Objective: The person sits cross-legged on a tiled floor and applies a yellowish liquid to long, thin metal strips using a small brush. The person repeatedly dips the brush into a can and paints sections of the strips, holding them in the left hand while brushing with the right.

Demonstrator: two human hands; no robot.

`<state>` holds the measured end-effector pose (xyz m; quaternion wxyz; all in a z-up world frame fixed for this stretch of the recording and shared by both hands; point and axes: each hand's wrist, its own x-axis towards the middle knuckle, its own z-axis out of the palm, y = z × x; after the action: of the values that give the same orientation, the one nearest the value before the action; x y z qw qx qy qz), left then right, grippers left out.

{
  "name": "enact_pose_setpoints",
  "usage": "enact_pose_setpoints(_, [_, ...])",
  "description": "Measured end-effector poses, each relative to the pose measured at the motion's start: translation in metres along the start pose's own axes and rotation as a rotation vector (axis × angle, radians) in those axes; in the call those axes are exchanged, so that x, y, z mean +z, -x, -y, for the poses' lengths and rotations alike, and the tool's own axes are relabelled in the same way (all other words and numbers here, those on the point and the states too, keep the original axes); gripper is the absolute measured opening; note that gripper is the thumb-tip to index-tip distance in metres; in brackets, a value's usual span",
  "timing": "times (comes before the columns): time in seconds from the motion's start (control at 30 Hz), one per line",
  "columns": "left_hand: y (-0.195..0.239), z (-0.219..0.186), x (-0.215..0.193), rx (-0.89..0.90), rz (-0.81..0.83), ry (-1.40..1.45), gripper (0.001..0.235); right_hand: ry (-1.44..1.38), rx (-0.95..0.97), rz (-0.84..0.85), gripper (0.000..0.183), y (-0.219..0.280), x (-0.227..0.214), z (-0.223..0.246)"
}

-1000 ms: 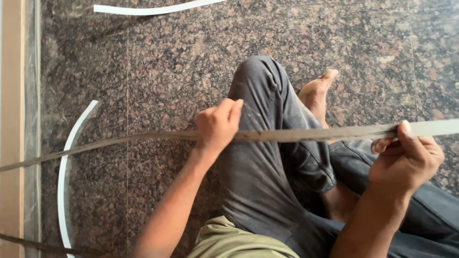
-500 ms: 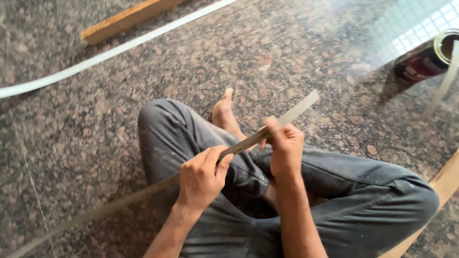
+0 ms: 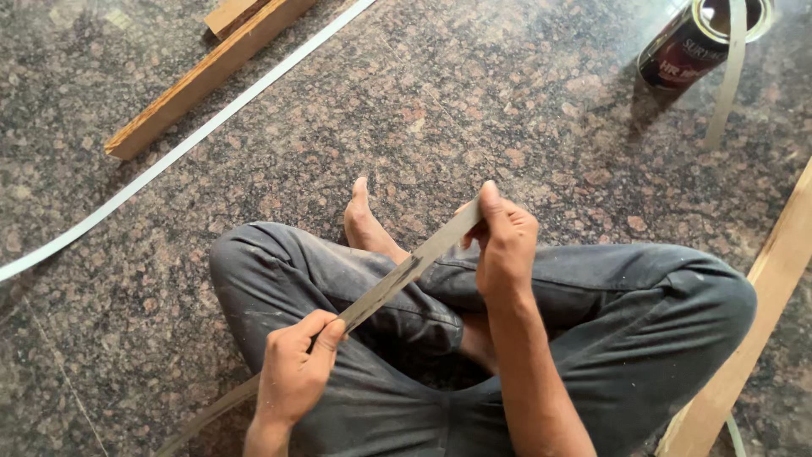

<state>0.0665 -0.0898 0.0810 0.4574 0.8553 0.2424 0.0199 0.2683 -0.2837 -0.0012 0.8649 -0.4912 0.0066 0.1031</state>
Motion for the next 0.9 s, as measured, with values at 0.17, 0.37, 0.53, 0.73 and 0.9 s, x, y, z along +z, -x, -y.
enact_pose_setpoints(0.17, [0.008, 0.020, -0.005, 0.017, 0.010, 0.066, 0.025, -0.230, 0.041, -0.097, 0.039, -0.006, -0.008, -0.003])
enact_pose_setpoints(0.37, [-0.016, 0.039, -0.007, -0.066, 0.293, 0.044, 0.022, -0.098, 0.068, -0.125, 0.022, -0.014, -0.011, -0.023])
enact_pose_setpoints(0.53, [-0.068, 0.016, 0.006, 0.225, 0.471, 0.012, 0.046, 0.016, 0.183, -0.024, 0.036, -0.023, -0.021, -0.023])
enact_pose_setpoints(0.73, [-0.146, -0.037, 0.019, 0.534, 0.611, 0.320, 0.087, 0.104, -0.172, -0.068, 0.060, -0.010, 0.006, 0.041])
enact_pose_setpoints(0.9, [-0.175, -0.082, 0.060, 0.309, 0.909, 1.317, 0.100, 0.606, -0.911, 0.116, 0.067, 0.038, 0.068, 0.036])
